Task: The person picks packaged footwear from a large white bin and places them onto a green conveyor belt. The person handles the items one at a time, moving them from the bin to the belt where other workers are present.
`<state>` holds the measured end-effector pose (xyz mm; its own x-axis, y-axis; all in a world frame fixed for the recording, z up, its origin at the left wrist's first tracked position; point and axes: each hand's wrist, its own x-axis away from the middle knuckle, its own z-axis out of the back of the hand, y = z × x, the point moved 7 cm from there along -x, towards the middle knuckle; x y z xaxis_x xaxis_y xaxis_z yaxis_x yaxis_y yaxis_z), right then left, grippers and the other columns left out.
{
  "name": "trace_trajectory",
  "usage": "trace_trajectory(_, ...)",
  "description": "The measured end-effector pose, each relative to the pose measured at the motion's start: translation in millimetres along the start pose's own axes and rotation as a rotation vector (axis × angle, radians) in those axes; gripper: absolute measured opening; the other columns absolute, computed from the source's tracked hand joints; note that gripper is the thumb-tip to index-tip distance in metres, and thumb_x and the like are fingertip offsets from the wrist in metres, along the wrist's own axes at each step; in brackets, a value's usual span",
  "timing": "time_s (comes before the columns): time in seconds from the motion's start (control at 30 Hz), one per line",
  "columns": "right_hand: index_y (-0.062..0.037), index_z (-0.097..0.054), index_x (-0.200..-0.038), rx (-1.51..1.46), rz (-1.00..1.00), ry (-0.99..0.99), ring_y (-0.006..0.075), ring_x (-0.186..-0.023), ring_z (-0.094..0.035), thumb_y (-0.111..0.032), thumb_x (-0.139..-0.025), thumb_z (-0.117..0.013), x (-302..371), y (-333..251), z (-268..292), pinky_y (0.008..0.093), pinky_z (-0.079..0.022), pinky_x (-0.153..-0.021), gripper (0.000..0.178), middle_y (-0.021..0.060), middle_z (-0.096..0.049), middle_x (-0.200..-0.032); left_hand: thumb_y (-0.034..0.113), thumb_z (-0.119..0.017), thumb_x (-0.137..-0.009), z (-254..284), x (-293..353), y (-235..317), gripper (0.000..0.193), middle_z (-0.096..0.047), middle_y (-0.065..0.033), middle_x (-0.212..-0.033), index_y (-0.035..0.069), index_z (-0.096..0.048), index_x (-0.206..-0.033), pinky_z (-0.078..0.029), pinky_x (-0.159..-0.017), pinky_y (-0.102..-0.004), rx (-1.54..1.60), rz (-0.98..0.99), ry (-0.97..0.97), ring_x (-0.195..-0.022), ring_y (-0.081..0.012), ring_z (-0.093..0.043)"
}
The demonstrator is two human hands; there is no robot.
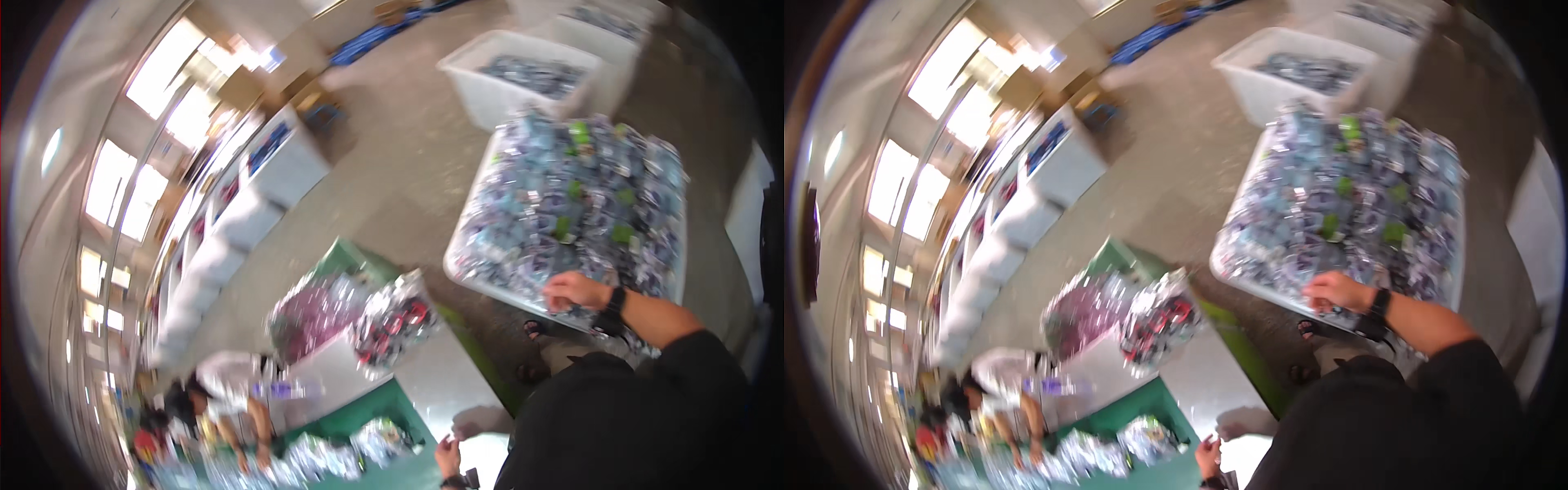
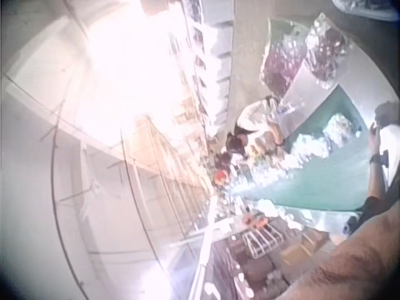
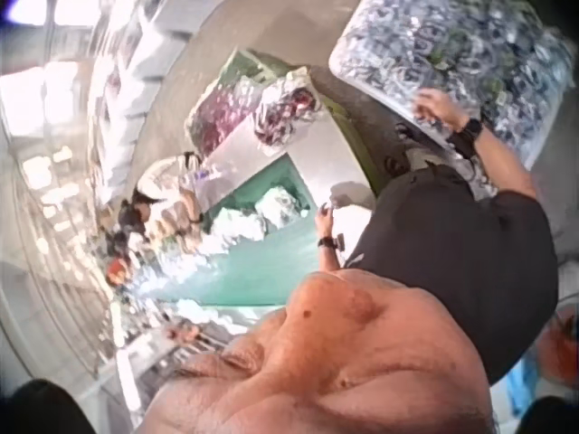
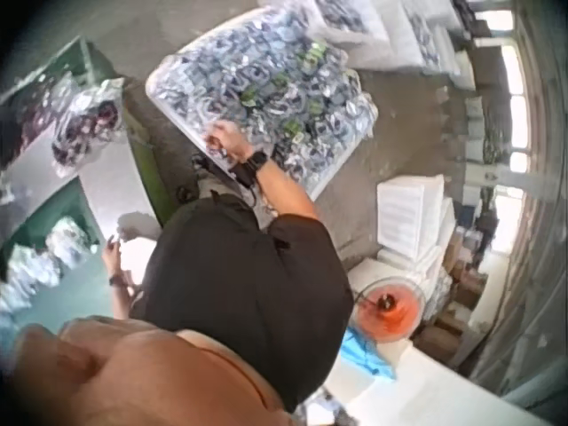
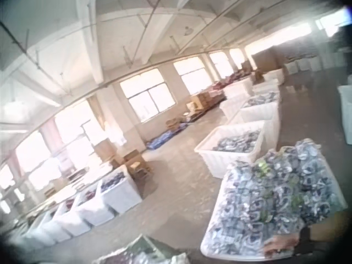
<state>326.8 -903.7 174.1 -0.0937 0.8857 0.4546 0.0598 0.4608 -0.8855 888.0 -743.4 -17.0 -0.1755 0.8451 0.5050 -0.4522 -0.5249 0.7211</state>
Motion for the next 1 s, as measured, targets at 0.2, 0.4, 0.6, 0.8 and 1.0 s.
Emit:
trace_trajectory(0.2,-0.0045,-0.065,-0.106,0.05,-0.123,0.106,0.0127,-0.066,-0.066,-0.028,-0.097,-0.059,54.9,39.3,-3.1,0.0236,-0.049,-0.053,0.026,0.0041,-0.068,-0.08,0.03,-0.078,-0.077,81.8,-20.7,19.4,0.041,-0.068,-0.0204,-0.105,-0.001,-0.068,-0.103,-0.049,-0.092,-0.0442,-0.161,-0.235,0.47,-0.104,-0.037,-0.063)
trace_trajectory(0.4,-0.0053,-0.063,-0.107,0.198,-0.209,0.158,0.0144,-0.067,-0.067,-0.03,-0.097,-0.059,75.7,38.7,1.5,0.0236,-0.049,-0.054,0.027,0.004,-0.068,-0.082,0.025,-0.074,-0.077,169.7,-19.7,18.6,0.065,-0.049,-0.0261,-0.136,0.0,-0.052,-0.132,-0.033,-0.111,-0.0493,-0.424,-0.119,1.0,-0.13,-0.0431,-0.041)
trace_trajectory(0.6,-0.005,-0.063,-0.108,0.312,-0.228,0.135,0.0135,-0.069,-0.066,-0.031,-0.096,-0.061,74.4,18.1,-21.5,0.0236,-0.049,-0.057,0.029,0.0035,-0.067,-0.083,0.035,-0.081,-0.071,194.4,-74.2,-49.6,0.086,-0.049,-0.0284,-0.139,-0.001,-0.045,-0.14,-0.037,-0.11,-0.0482,-0.159,0.292,0.747,-0.128,-0.0416,-0.047)
trace_trajectory(0.8,-0.0031,-0.063,-0.11,0.349,-0.22,0.064,0.0146,-0.074,-0.066,-0.029,-0.097,-0.06,67.7,23.2,-43.6,0.024,-0.05,-0.06,0.029,0.0052,-0.067,-0.086,0.02,-0.088,-0.064,124.6,-70.3,-59.7,0.076,-0.063,-0.0202,-0.113,-0.005,-0.049,-0.124,-0.051,-0.092,-0.0379,0.467,0.156,0.432,-0.103,-0.0296,-0.064)
trace_trajectory(1.0,-0.0021,-0.064,-0.113,0.439,-0.233,-0.03,0.0136,-0.079,-0.066,-0.03,-0.097,-0.06,61.1,38.7,-53.0,0.0246,-0.051,-0.064,0.032,0.0054,-0.068,-0.09,0.004,-0.074,-0.074,67.8,58.4,32.7,0.047,-0.046,-0.0174,-0.124,0.0,-0.052,-0.115,-0.047,-0.094,-0.0386,0.159,-0.327,0.919,-0.116,-0.0311,-0.05)
